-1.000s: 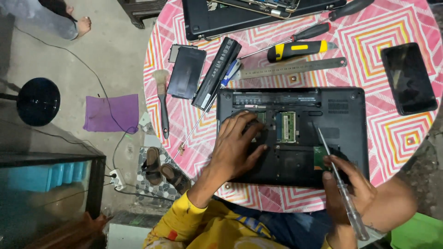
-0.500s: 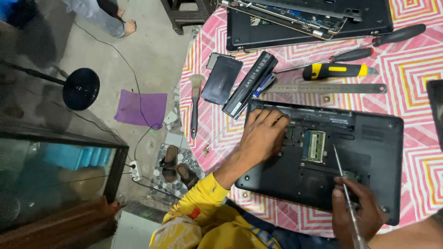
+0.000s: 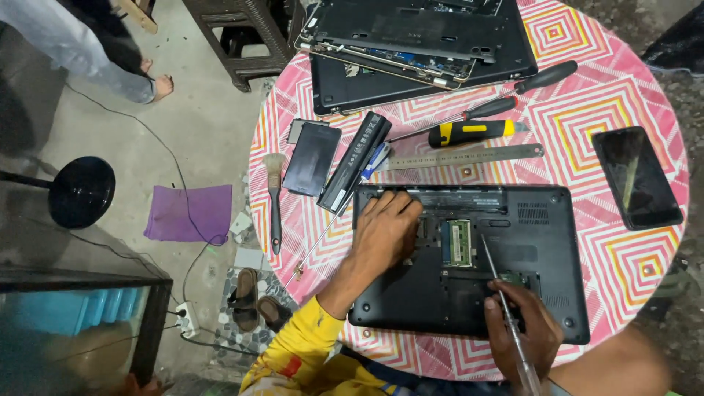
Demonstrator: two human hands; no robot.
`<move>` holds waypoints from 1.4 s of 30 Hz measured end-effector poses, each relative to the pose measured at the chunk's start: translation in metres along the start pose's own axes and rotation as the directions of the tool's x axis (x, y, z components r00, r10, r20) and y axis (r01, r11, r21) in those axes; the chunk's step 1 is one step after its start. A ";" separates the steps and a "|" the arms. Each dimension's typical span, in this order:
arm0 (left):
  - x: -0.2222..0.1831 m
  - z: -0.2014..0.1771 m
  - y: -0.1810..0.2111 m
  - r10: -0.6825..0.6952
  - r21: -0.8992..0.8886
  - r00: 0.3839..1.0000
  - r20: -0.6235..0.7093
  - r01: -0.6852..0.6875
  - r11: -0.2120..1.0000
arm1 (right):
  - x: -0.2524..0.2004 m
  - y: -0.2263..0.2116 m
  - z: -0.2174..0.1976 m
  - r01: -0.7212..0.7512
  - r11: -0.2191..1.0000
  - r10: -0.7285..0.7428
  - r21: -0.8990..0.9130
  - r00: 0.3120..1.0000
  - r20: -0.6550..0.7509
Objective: Disassembling a laptop by removing screws from the bottom casing and prying the top cover off to reveal internal components.
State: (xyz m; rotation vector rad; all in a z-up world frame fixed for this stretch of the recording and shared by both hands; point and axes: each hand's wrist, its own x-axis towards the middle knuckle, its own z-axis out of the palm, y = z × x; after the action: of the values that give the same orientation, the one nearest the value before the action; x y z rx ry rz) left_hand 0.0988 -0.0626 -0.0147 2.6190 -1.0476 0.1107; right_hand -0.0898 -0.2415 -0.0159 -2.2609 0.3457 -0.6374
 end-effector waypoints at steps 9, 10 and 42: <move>0.001 0.004 0.001 0.009 -0.007 0.997 -0.081 -0.009 1.000 | 0.000 0.005 0.002 0.019 1.000 -0.019 0.007 1.000 0.005; 0.001 0.003 0.001 0.009 -0.024 0.991 -0.134 -0.012 1.000 | 0.000 0.004 0.001 0.012 1.000 -0.012 0.012 1.000 0.009; -0.003 0.005 -0.003 -0.013 -0.138 0.982 -0.188 -0.014 0.990 | -0.027 -0.033 -0.007 -0.379 0.908 0.385 0.179 0.923 0.001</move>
State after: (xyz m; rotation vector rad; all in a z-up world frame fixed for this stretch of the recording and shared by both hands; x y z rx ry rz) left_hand 0.0983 -0.0602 -0.0208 2.4292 -0.9548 0.2714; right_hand -0.1145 -0.2119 0.0031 -1.9402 0.7022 -0.4780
